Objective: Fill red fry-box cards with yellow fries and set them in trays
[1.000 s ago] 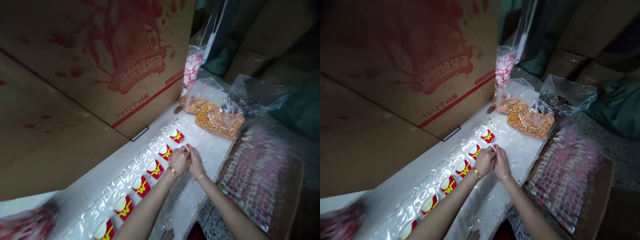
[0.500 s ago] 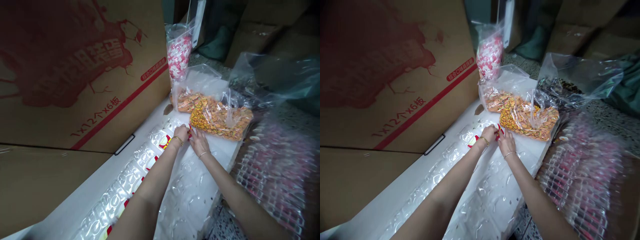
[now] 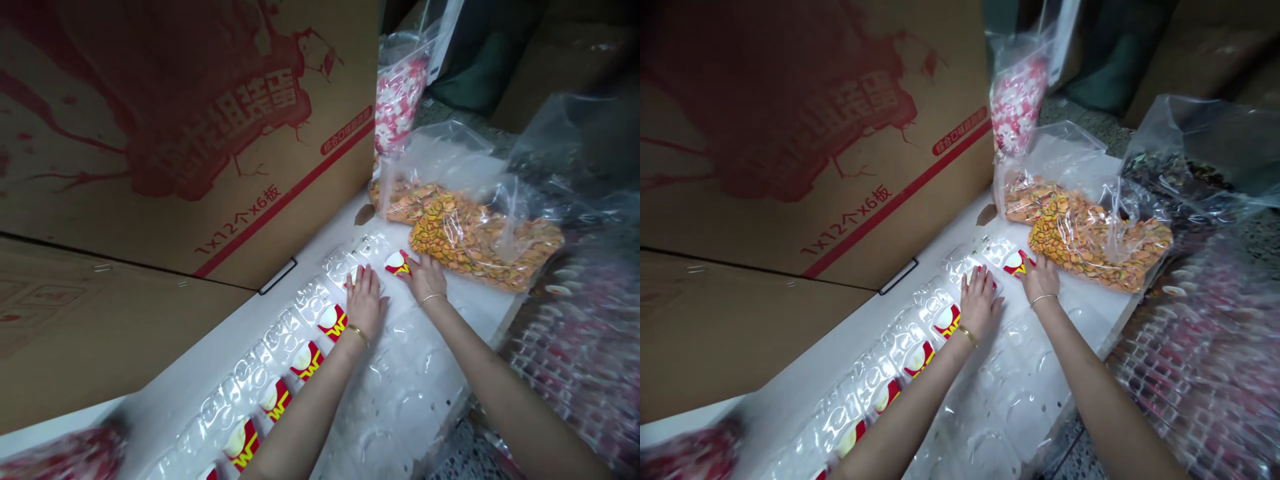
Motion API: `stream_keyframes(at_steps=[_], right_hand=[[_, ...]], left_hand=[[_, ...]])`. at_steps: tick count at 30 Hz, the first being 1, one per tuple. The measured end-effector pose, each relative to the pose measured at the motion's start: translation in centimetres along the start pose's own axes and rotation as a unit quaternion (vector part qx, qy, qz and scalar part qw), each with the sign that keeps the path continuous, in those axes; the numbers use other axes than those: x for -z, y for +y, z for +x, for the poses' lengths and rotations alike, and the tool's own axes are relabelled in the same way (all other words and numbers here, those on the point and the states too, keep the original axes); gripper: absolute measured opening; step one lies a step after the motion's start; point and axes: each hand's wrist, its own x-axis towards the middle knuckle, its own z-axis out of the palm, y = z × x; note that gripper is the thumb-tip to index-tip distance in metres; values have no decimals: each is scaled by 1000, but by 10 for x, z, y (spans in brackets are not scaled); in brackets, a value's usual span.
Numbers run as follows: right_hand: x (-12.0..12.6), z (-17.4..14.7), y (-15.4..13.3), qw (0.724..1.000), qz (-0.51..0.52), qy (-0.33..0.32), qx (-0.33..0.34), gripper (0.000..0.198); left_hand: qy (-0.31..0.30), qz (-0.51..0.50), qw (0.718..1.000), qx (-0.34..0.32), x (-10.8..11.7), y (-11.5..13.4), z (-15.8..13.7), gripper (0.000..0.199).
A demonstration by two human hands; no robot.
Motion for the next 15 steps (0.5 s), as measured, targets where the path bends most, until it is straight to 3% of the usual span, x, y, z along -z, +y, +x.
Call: stream_keyframes(at_steps=[4, 9, 12, 15], right_hand=[[6, 1, -6, 999, -17, -32, -23, 39], [8, 7, -10, 997, -8, -52, -60, 39], [16, 13, 1, 995, 54, -36, -69, 42], [25, 4, -7, 988, 151, -37, -22, 54]], left_hand=[[-99, 51, 994, -16, -16, -27, -20, 55], [-141, 58, 988, -39, -26, -36, -11, 58], [-136, 41, 989, -38, -12, -29, -10, 61], [-103, 3, 995, -18, 22, -17, -32, 62]])
